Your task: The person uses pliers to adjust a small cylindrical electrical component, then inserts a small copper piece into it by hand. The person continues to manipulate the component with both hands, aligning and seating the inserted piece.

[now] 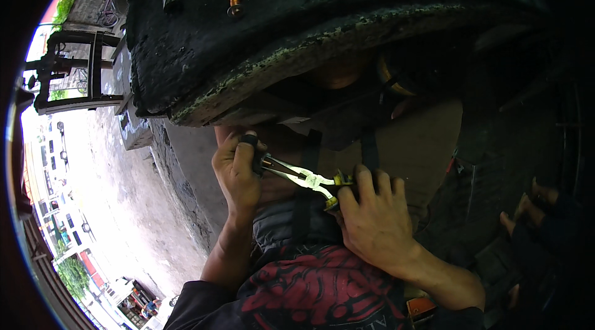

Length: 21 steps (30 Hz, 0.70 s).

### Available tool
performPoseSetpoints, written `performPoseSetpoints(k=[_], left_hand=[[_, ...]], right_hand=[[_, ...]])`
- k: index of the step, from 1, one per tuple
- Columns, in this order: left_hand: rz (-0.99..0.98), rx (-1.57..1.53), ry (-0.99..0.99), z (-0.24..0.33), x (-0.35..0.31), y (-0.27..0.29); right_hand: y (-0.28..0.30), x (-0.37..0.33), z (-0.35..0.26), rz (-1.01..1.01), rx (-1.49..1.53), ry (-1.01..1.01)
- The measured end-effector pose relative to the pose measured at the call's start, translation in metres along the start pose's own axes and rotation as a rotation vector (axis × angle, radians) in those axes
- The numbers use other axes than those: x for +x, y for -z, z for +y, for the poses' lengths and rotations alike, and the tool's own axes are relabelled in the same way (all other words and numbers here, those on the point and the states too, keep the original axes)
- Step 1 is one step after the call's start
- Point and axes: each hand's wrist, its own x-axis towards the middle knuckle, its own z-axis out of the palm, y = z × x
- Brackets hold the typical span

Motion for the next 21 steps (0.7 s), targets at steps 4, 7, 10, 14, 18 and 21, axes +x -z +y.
performPoseSetpoints(k=[4, 7, 10, 14, 18, 21], left_hand=[[0.002, 0.035, -0.045, -0.011, 0.001, 0.000], [-0.030, 0.111, -0.100, -0.017, 0.003, 0.004], [-0.043, 0.121, -0.119, -0.020, 0.001, 0.007], [-0.042, 0.096, -0.098, -0.015, -0.002, 0.008], [-0.040, 0.142, -0.118, -0.007, -0.003, 0.008], [-0.046, 0.158, -0.125, -0.005, -0.002, 0.009]], right_hand=[[-0.007, 0.001, 0.002, -0.077, 0.022, -0.013], [-0.014, 0.001, 0.006, -0.087, 0.066, -0.009], [-0.021, 0.001, 0.008, -0.029, 0.109, -0.008], [-0.023, -0.002, 0.006, 0.064, 0.072, 0.012], [-0.016, -0.004, 0.004, 0.070, 0.043, 0.008], [-0.015, -0.001, 0.004, 0.084, 0.019, 0.025]])
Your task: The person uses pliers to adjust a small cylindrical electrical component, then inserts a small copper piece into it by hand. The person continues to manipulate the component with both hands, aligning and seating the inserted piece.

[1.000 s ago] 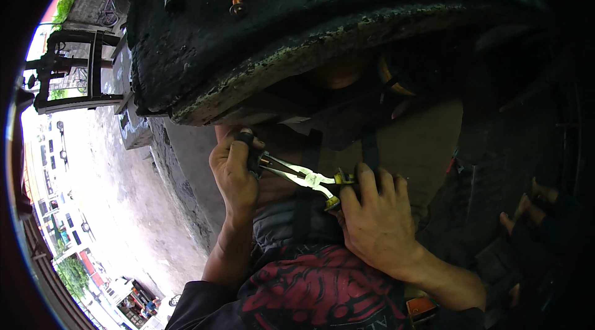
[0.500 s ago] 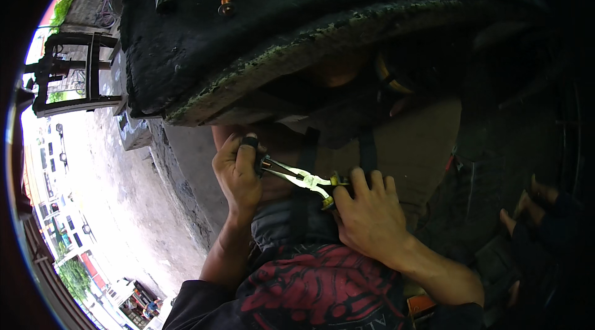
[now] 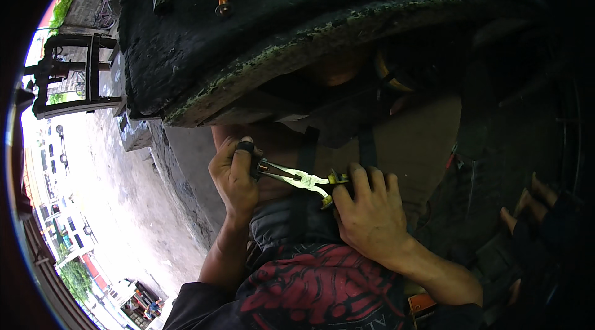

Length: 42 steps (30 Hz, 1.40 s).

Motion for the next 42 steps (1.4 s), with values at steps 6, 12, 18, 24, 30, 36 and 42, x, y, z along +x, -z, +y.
performPoseSetpoints(k=[6, 12, 18, 24, 30, 36, 42], left_hand=[[-0.006, -0.004, -0.042, -0.004, 0.004, 0.003], [-0.015, -0.062, 0.007, -0.002, 0.002, 0.003], [-0.035, -0.016, -0.049, -0.009, 0.005, 0.004], [-0.017, -0.038, -0.009, -0.006, 0.005, 0.003], [0.014, 0.065, -0.101, -0.005, 0.010, 0.000], [0.001, 0.182, -0.206, -0.010, 0.009, 0.005], [0.008, 0.103, -0.251, -0.012, 0.016, 0.009]], right_hand=[[-0.002, 0.003, -0.001, 0.004, 0.039, 0.007], [-0.002, 0.003, -0.002, -0.004, 0.036, 0.011], [-0.005, 0.003, -0.002, -0.028, 0.035, -0.008], [-0.005, 0.008, 0.001, 0.055, 0.131, -0.094], [-0.002, 0.014, 0.002, -0.106, 0.053, -0.092], [-0.008, 0.018, 0.002, -0.137, 0.134, -0.122], [-0.013, 0.023, -0.002, -0.142, 0.211, -0.146]])
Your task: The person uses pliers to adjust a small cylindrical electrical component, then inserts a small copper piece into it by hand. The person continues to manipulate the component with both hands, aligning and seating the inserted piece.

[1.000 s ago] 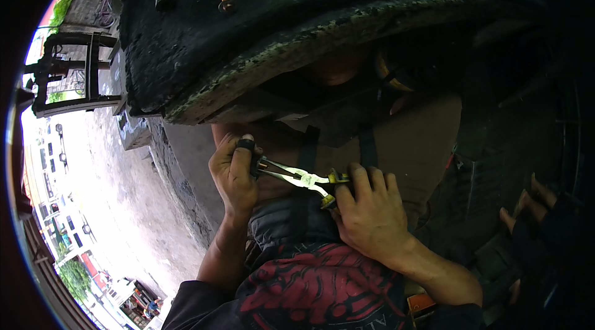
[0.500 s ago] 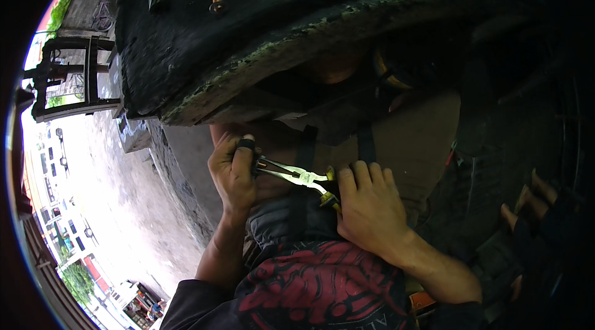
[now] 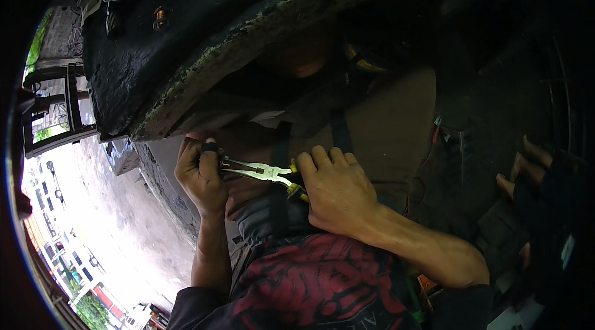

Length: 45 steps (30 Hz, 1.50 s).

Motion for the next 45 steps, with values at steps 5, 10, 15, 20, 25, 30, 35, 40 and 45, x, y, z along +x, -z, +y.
performPoseSetpoints(k=[5, 10, 15, 20, 25, 30, 35, 40, 45], left_hand=[[0.016, -0.080, 0.065, 0.004, -0.005, -0.003], [0.012, -0.079, 0.071, 0.000, -0.003, 0.000], [0.016, -0.087, 0.075, 0.002, -0.004, -0.001], [0.001, -0.031, 0.054, 0.003, -0.004, 0.000], [0.009, -0.055, 0.047, 0.002, -0.008, -0.003], [-0.032, -0.024, -0.011, -0.003, -0.008, 0.001], [0.013, 0.002, -0.005, -0.005, -0.008, 0.002], [-0.004, -0.017, -0.009, -0.004, -0.005, -0.003], [-0.020, -0.063, 0.033, -0.002, -0.005, -0.004]], right_hand=[[0.002, -0.003, 0.003, -0.012, 0.056, -0.008], [-0.002, 0.000, 0.000, -0.017, 0.087, -0.018], [0.000, -0.001, 0.001, -0.028, 0.117, -0.029], [-0.003, -0.002, 0.002, -0.057, 0.157, -0.055], [-0.003, -0.005, 0.004, -0.076, 0.170, -0.065], [-0.005, -0.006, 0.002, -0.088, 0.212, -0.088], [-0.004, -0.004, -0.001, -0.134, 0.268, -0.128], [0.001, -0.004, 0.005, -0.155, 0.279, -0.136], [0.001, -0.003, 0.005, -0.169, 0.307, -0.141]])
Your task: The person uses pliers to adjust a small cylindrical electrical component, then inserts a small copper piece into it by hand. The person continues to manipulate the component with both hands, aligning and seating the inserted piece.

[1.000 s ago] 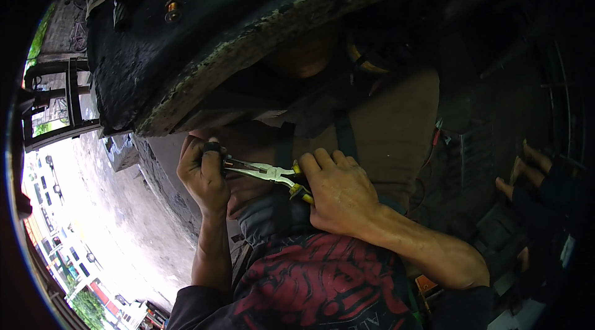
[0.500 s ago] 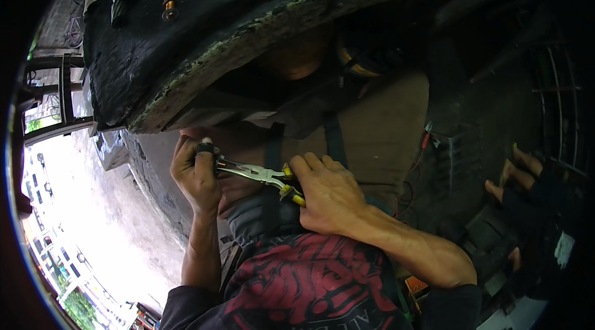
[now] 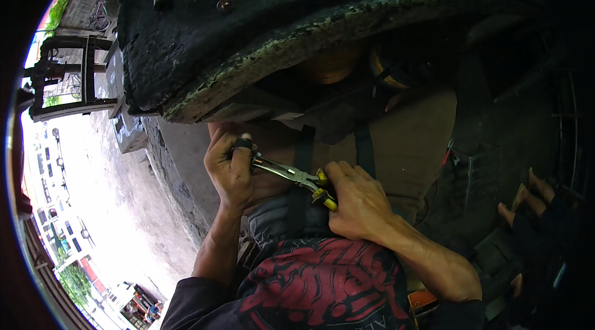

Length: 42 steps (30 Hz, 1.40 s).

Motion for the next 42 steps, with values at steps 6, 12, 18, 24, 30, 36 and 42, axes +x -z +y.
performPoseSetpoints(k=[6, 12, 18, 24, 30, 36, 42], left_hand=[[-0.004, -0.008, 0.009, -0.004, -0.003, 0.001], [-0.084, 0.090, -0.089, -0.009, 0.001, -0.004], [-0.002, -0.033, 0.135, -0.016, 0.009, -0.019], [-0.005, -0.655, 0.594, -0.040, -0.005, -0.013], [-0.232, -0.883, 0.808, -0.030, -0.019, -0.023], [-0.320, -1.189, 0.758, 0.006, -0.023, -0.019], [-0.361, -1.268, 0.683, 0.035, -0.021, -0.007]], right_hand=[[-0.004, -0.002, 0.006, -0.007, 0.018, -0.002], [0.000, 0.000, 0.009, -0.032, -0.053, -0.039], [0.026, -0.019, 0.001, -0.052, -0.353, 0.049], [0.100, -0.062, -0.019, 0.015, -0.122, -0.111], [0.175, -0.043, -0.051, 0.869, -0.099, 0.148], [0.202, 0.012, -0.061, 1.011, -0.288, 0.271], [0.214, 0.061, -0.069, 1.088, -0.480, 0.255]])
